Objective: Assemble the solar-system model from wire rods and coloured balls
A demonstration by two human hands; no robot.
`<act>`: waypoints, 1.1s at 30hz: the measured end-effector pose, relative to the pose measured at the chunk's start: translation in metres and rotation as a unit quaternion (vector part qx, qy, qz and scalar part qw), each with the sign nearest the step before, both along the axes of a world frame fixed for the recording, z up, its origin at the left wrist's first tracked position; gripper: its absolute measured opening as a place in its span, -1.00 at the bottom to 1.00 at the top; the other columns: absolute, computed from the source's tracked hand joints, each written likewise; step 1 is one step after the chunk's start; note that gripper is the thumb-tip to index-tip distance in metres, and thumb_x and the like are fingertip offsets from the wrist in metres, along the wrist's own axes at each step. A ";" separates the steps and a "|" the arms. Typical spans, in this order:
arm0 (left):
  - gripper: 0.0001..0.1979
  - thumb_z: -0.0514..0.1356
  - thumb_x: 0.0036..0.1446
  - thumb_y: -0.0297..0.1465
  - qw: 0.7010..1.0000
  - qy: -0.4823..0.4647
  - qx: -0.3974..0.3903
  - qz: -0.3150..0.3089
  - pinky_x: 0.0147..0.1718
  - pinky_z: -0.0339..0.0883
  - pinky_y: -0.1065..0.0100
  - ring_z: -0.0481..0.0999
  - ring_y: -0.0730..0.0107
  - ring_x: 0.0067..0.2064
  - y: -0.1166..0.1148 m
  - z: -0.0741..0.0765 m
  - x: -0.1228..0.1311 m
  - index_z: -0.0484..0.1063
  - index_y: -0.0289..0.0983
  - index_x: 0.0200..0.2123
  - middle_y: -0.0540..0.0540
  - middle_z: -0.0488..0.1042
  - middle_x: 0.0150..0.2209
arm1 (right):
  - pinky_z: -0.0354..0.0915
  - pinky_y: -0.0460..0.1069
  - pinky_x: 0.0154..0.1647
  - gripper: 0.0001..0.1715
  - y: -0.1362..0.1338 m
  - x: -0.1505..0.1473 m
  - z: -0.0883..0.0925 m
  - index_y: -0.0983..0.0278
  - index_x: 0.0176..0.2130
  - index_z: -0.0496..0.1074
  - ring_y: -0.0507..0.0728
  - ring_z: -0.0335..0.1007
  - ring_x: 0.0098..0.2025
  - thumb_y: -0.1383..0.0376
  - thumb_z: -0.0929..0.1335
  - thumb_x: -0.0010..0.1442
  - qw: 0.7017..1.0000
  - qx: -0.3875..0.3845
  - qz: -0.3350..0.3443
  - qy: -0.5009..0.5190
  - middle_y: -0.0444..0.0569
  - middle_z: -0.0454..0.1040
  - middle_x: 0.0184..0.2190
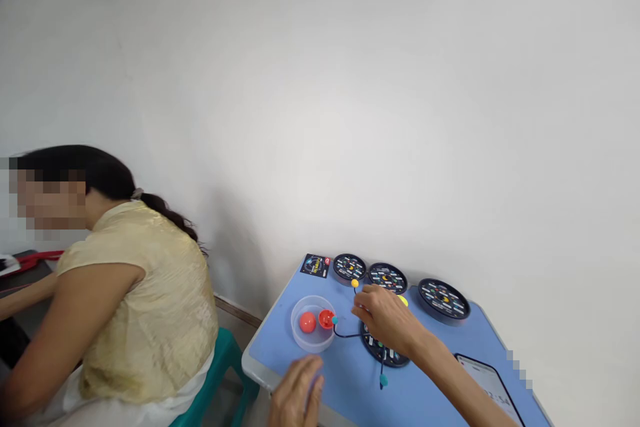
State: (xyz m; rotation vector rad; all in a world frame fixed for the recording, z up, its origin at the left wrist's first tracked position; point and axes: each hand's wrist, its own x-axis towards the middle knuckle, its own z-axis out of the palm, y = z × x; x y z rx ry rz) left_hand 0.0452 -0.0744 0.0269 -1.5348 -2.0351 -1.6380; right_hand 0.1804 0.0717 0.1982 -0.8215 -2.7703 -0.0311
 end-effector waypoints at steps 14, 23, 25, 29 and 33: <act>-0.83 0.20 0.05 -0.58 0.892 0.245 -0.368 -0.097 -0.05 0.28 0.06 0.44 -0.08 -0.04 0.072 0.088 -0.086 0.56 -0.29 -0.32 -0.21 0.59 -0.22 | 0.27 -0.04 -0.31 -0.74 0.050 -0.116 -0.029 0.19 -0.24 0.64 0.22 0.53 -0.15 0.43 0.46 0.03 0.974 0.016 0.086 -0.209 0.09 0.63 -0.22; -0.73 0.13 0.06 -0.62 0.890 0.218 -0.382 -0.118 -0.02 0.20 0.10 0.45 -0.03 -0.04 0.100 0.072 -0.095 0.50 -0.30 -0.18 -0.23 0.57 -0.19 | 0.23 0.00 -0.30 -0.85 0.050 -0.126 -0.051 0.35 -0.41 0.58 0.22 0.47 -0.19 0.51 0.39 0.09 0.956 0.043 0.140 -0.254 0.16 0.61 -0.32; -0.75 0.08 0.12 -0.60 0.898 0.201 -0.373 -0.121 -0.03 0.20 0.15 0.45 0.01 -0.04 0.101 0.073 -0.100 0.49 -0.28 -0.20 -0.21 0.56 -0.21 | 0.23 -0.02 -0.32 -0.83 0.055 -0.125 -0.046 0.34 -0.40 0.60 0.20 0.49 -0.20 0.50 0.38 0.09 0.958 0.034 0.139 -0.250 0.15 0.62 -0.29; -0.84 0.13 0.13 -0.45 0.918 0.141 -0.349 -0.127 -0.21 0.24 0.30 0.48 0.15 -0.18 0.097 0.086 -0.120 0.49 -0.24 -0.24 -0.11 0.54 -0.30 | 0.22 -0.04 -0.38 -0.76 0.070 -0.122 -0.029 0.31 -0.30 0.63 0.19 0.53 -0.23 0.44 0.34 0.13 0.971 0.007 0.107 -0.216 0.12 0.64 -0.25; -0.74 0.11 0.15 -0.31 0.937 0.059 -0.322 -0.123 -0.37 0.22 0.39 0.43 0.33 -0.36 0.091 0.096 -0.143 0.49 -0.24 -0.15 -0.02 0.51 -0.36 | 0.23 -0.05 -0.39 -0.70 0.082 -0.118 -0.016 0.28 -0.27 0.64 0.21 0.55 -0.22 0.42 0.31 0.12 0.981 -0.018 0.069 -0.181 0.09 0.66 -0.25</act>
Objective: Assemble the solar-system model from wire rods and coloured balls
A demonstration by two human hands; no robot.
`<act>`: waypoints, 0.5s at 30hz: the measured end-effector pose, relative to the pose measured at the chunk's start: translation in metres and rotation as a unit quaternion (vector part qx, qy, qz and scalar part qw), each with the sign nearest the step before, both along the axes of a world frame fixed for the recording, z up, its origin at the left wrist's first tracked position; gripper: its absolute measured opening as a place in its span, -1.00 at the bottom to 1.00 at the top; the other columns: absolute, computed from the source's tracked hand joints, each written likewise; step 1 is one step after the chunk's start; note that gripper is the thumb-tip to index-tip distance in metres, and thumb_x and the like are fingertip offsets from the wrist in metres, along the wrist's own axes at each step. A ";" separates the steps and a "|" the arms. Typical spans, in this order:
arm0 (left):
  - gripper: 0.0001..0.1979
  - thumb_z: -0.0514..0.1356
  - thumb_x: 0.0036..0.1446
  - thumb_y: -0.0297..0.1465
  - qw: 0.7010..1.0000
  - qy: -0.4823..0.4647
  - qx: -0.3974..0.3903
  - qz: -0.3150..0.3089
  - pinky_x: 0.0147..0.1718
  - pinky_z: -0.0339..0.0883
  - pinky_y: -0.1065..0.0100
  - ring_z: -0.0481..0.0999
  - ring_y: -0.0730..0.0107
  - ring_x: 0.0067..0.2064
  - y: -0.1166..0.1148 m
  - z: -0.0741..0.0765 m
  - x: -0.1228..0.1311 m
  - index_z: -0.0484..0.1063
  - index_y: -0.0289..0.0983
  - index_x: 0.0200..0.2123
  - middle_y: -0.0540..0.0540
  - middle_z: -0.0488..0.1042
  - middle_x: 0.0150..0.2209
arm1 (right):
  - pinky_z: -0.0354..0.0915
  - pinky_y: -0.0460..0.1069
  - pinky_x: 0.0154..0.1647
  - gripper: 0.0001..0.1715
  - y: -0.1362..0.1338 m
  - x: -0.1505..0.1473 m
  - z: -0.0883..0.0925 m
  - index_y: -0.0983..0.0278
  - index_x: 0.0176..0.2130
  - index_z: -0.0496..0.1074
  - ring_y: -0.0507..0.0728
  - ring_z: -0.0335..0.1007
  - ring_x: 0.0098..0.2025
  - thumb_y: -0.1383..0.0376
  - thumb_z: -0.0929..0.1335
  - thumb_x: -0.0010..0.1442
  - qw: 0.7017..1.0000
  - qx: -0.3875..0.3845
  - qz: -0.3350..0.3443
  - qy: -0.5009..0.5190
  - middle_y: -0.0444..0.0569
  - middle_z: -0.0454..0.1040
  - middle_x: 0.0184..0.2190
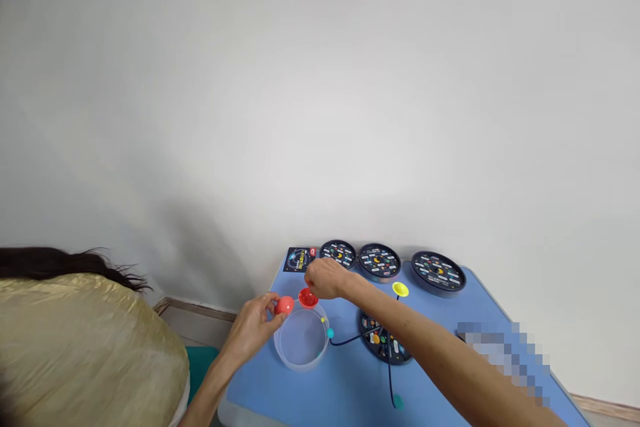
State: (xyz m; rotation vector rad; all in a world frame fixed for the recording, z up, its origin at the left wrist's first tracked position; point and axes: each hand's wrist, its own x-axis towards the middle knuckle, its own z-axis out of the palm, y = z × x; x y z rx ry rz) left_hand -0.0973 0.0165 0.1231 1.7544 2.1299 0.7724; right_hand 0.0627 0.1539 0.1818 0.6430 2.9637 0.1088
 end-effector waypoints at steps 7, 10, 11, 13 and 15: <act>-0.71 0.15 0.09 -0.23 0.993 -0.117 -0.022 0.006 -0.40 0.20 0.38 0.35 0.38 -0.44 -0.007 -0.003 -0.006 0.51 -0.28 -0.22 0.05 0.42 -0.47 | 0.18 -0.07 -0.48 -0.71 -0.011 -0.008 -0.009 0.24 -0.27 0.66 0.18 0.58 -0.30 0.42 0.35 0.05 0.999 -0.043 -0.005 -0.023 0.03 0.69 -0.33; -0.76 0.13 0.10 -0.37 0.999 -0.015 -0.042 0.003 -0.25 0.25 0.32 0.45 0.26 -0.27 -0.011 -0.001 0.005 0.50 -0.26 -0.17 -0.03 0.48 -0.35 | 0.18 -0.07 -0.47 -0.73 -0.020 -0.017 -0.017 0.25 -0.26 0.66 0.18 0.59 -0.29 0.41 0.38 0.05 0.997 -0.054 0.007 -0.046 0.05 0.69 -0.33; -0.76 0.12 0.10 -0.41 0.999 0.021 -0.045 -0.003 -0.19 0.26 0.30 0.46 0.22 -0.20 -0.012 0.000 0.009 0.49 -0.26 -0.17 -0.06 0.50 -0.30 | 0.19 -0.06 -0.47 -0.74 -0.022 -0.020 -0.019 0.26 -0.26 0.66 0.19 0.59 -0.29 0.40 0.38 0.07 0.997 -0.054 0.010 -0.052 0.06 0.69 -0.32; -0.75 0.09 0.13 -0.45 0.995 0.085 -0.051 -0.022 -0.12 0.27 0.24 0.45 0.15 -0.10 -0.013 -0.001 0.016 0.48 -0.26 -0.14 -0.11 0.51 -0.22 | 0.20 -0.05 -0.46 -0.75 -0.024 -0.024 -0.023 0.29 -0.25 0.66 0.21 0.60 -0.27 0.40 0.37 0.11 0.997 -0.049 0.012 -0.064 0.11 0.69 -0.31; -0.72 0.06 0.16 -0.48 0.987 0.144 -0.058 -0.034 -0.08 0.28 0.19 0.45 0.10 -0.06 -0.014 -0.004 0.021 0.48 -0.26 -0.10 -0.15 0.51 -0.16 | 0.21 -0.03 -0.44 -0.77 -0.026 -0.028 -0.027 0.34 -0.24 0.65 0.25 0.60 -0.24 0.39 0.38 0.12 0.996 -0.042 0.011 -0.074 0.17 0.68 -0.29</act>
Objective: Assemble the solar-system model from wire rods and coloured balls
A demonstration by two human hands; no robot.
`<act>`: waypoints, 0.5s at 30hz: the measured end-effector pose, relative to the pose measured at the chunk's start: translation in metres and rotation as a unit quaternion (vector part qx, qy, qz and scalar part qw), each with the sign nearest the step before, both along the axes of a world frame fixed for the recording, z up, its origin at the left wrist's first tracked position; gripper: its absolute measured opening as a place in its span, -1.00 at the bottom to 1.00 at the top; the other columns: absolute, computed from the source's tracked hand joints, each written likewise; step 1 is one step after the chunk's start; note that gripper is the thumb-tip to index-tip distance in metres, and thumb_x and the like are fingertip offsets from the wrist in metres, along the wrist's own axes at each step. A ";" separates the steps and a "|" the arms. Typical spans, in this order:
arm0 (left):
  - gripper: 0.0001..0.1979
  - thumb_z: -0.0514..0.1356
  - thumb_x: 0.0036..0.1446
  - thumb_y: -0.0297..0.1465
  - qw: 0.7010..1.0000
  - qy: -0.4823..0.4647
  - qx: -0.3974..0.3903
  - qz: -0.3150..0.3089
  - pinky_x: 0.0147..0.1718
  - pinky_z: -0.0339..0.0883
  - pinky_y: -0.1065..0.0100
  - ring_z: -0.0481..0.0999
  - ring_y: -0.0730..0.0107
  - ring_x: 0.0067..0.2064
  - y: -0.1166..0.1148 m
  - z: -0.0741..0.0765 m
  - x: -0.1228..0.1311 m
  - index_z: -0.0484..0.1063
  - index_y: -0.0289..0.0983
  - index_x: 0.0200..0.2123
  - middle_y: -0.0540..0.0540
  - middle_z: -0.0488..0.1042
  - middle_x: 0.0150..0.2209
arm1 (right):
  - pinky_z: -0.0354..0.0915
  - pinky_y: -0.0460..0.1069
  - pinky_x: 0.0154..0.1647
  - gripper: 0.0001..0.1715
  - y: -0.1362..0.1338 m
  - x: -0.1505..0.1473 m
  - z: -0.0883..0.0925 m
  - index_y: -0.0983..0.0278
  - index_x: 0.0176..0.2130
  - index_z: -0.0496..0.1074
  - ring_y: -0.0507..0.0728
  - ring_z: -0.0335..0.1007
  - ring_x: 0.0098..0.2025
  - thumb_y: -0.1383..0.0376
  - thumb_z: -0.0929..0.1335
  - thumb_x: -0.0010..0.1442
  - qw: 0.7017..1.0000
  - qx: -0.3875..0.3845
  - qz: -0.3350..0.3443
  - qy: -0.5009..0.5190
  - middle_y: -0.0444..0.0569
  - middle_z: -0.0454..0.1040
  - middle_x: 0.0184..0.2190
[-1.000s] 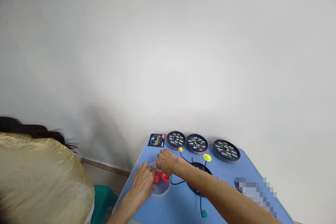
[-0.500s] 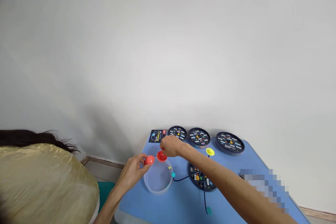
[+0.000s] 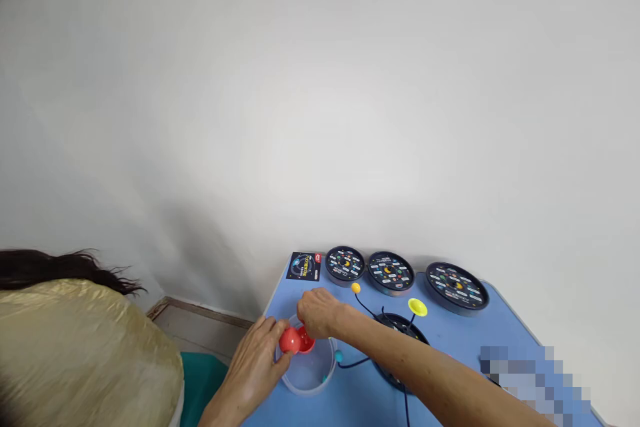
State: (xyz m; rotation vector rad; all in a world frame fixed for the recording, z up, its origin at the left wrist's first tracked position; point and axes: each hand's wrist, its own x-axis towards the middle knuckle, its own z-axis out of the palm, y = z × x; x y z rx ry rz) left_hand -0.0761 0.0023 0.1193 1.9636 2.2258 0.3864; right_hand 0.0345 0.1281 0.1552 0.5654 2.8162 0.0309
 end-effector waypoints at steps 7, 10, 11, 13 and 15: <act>-0.73 0.13 0.13 -0.52 0.995 0.100 0.007 -0.018 -0.10 0.30 0.15 0.48 0.05 -0.08 -0.003 -0.003 0.013 0.52 -0.23 -0.12 -0.18 0.52 -0.13 | 0.18 -0.01 -0.46 -0.78 0.009 0.003 0.000 0.37 -0.22 0.62 0.25 0.57 -0.26 0.38 0.38 0.15 0.999 0.018 0.026 -0.008 0.18 0.66 -0.30; -0.78 0.10 0.16 -0.52 0.994 0.041 -0.036 -0.096 -0.32 0.24 0.28 0.52 0.19 -0.24 0.001 -0.001 0.020 0.54 -0.20 -0.32 -0.08 0.57 -0.27 | 0.11 -0.02 -0.51 -0.80 0.017 0.012 0.005 0.29 -0.26 0.62 0.20 0.54 -0.28 0.41 0.39 0.11 0.998 0.030 0.060 -0.001 0.08 0.64 -0.31; -0.79 0.11 0.14 -0.52 0.990 0.020 -0.053 -0.126 -0.41 0.17 0.30 0.52 0.25 -0.31 0.004 -0.002 0.022 0.53 -0.19 -0.40 -0.05 0.57 -0.34 | 0.08 -0.02 -0.51 -0.82 0.018 0.014 0.005 0.28 -0.31 0.62 0.19 0.52 -0.27 0.44 0.39 0.08 0.997 0.036 0.075 -0.001 0.06 0.64 -0.32; -0.77 0.13 0.08 -0.55 0.983 -0.009 -0.072 -0.171 -0.52 0.01 0.29 0.45 0.34 -0.44 0.011 -0.006 0.025 0.46 -0.20 -0.55 0.00 0.50 -0.51 | 0.05 -0.01 -0.51 -0.86 0.018 0.017 0.003 0.28 -0.42 0.60 0.20 0.49 -0.25 0.47 0.42 0.03 0.993 0.051 0.107 -0.004 0.06 0.62 -0.36; -0.76 0.15 -0.01 -0.60 0.978 -0.036 -0.071 -0.193 -0.54 -0.06 0.29 0.38 0.38 -0.49 0.018 -0.011 0.028 0.38 -0.21 -0.64 0.04 0.40 -0.62 | 0.06 0.00 -0.48 -0.88 0.015 0.018 -0.005 0.30 -0.50 0.57 0.22 0.46 -0.23 0.49 0.45 -0.01 0.988 0.067 0.138 -0.006 0.07 0.59 -0.42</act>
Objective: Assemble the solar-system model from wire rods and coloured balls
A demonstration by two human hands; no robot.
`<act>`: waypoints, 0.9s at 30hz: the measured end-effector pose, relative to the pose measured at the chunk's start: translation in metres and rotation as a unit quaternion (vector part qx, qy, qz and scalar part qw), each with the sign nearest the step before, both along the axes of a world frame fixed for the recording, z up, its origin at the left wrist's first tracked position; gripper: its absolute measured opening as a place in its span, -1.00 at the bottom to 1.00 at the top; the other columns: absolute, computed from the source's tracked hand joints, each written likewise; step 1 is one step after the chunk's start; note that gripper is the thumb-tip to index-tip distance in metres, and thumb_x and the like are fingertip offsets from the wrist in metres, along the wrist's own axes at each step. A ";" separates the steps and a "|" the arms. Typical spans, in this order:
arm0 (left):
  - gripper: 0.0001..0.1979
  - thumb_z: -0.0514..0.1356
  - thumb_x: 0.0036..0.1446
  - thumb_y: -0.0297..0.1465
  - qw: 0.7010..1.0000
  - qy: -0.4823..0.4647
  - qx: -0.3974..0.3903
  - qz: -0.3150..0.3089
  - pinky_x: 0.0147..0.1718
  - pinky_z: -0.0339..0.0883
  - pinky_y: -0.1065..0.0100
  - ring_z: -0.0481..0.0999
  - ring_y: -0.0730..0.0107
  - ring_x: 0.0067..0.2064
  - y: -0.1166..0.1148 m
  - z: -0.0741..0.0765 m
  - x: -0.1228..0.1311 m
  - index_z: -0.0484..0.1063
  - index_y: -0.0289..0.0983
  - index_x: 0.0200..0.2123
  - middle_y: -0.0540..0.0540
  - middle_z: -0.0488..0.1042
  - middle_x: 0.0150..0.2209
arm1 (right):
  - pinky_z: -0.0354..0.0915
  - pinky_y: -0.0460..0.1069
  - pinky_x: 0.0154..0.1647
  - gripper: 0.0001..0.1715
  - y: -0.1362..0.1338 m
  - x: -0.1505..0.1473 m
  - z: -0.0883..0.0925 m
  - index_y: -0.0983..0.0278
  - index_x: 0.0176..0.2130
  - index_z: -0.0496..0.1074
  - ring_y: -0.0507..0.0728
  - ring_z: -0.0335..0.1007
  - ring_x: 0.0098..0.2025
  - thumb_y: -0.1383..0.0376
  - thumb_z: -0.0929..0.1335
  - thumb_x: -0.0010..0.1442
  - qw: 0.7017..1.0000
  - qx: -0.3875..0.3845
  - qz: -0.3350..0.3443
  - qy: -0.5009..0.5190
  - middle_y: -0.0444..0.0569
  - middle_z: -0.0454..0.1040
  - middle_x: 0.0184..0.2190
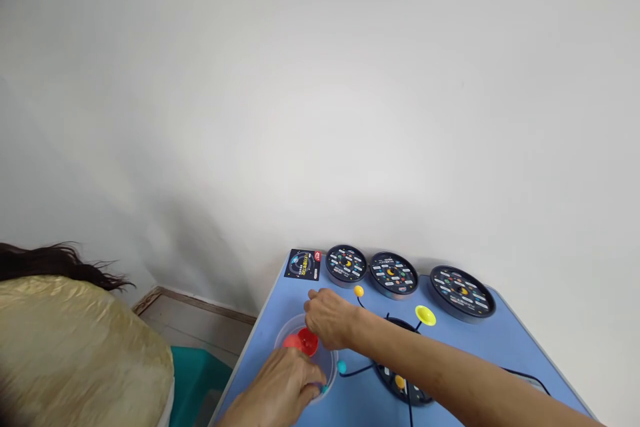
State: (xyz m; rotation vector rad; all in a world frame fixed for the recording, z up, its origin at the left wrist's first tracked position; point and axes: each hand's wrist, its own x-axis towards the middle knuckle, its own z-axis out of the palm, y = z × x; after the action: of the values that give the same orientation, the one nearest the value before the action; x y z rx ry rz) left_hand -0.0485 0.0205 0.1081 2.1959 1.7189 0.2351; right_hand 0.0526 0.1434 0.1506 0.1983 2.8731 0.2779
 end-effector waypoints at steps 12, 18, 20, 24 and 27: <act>-0.75 0.18 -0.07 -0.61 0.998 -0.059 -0.019 -0.031 -0.23 0.23 0.27 0.52 0.29 -0.38 0.015 -0.015 -0.001 0.59 -0.18 -0.49 -0.02 0.64 -0.46 | 0.20 0.07 -0.18 -0.75 0.002 -0.003 -0.037 0.28 -0.63 0.50 0.21 0.42 -0.30 0.58 0.47 -0.13 0.997 -0.004 0.071 0.020 0.06 0.55 -0.61; -0.78 0.16 -0.07 -0.57 0.996 -0.087 -0.010 0.002 -0.33 0.26 0.33 0.54 0.22 -0.32 0.012 -0.001 -0.005 0.58 -0.19 -0.45 -0.06 0.62 -0.43 | 0.18 0.01 -0.35 -0.88 0.016 0.011 0.009 0.30 -0.54 0.55 0.18 0.42 -0.35 0.45 0.43 -0.01 0.980 -0.151 -0.044 0.119 0.04 0.58 -0.50; -0.77 0.14 -0.04 -0.54 0.994 -0.104 -0.002 0.028 -0.32 0.27 0.37 0.54 0.25 -0.28 0.012 0.003 -0.007 0.58 -0.19 -0.39 -0.05 0.63 -0.36 | 0.18 -0.04 -0.38 -0.87 0.022 0.024 0.032 0.28 -0.49 0.57 0.10 0.40 -0.39 0.42 0.40 0.04 0.954 -0.222 -0.097 0.176 -0.05 0.57 -0.48; -0.72 0.09 -0.07 -0.59 0.997 -0.067 0.005 0.044 -0.33 0.27 0.40 0.54 0.28 -0.28 0.014 0.000 -0.007 0.56 -0.23 -0.38 -0.06 0.61 -0.36 | 0.16 -0.09 -0.49 -0.90 0.028 0.054 0.058 0.29 -0.52 0.54 0.02 0.30 -0.53 0.38 0.39 -0.01 0.874 -0.357 -0.203 0.261 -0.17 0.43 -0.61; -0.66 0.06 -0.13 -0.66 0.998 -0.040 0.012 0.043 -0.31 0.27 0.36 0.55 0.22 -0.24 0.018 -0.009 -0.003 0.57 -0.25 -0.40 -0.09 0.62 -0.35 | 0.15 -0.08 -0.55 -0.93 0.024 0.070 0.057 0.29 -0.54 0.50 0.02 0.26 -0.58 0.33 0.39 -0.09 0.798 -0.454 -0.264 0.297 -0.19 0.39 -0.67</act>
State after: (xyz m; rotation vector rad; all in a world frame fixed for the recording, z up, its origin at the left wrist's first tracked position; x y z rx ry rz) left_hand -0.0515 0.0389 0.0988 2.1012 1.7780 0.3613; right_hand 0.1225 0.1676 0.2075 0.9878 2.9263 -1.4635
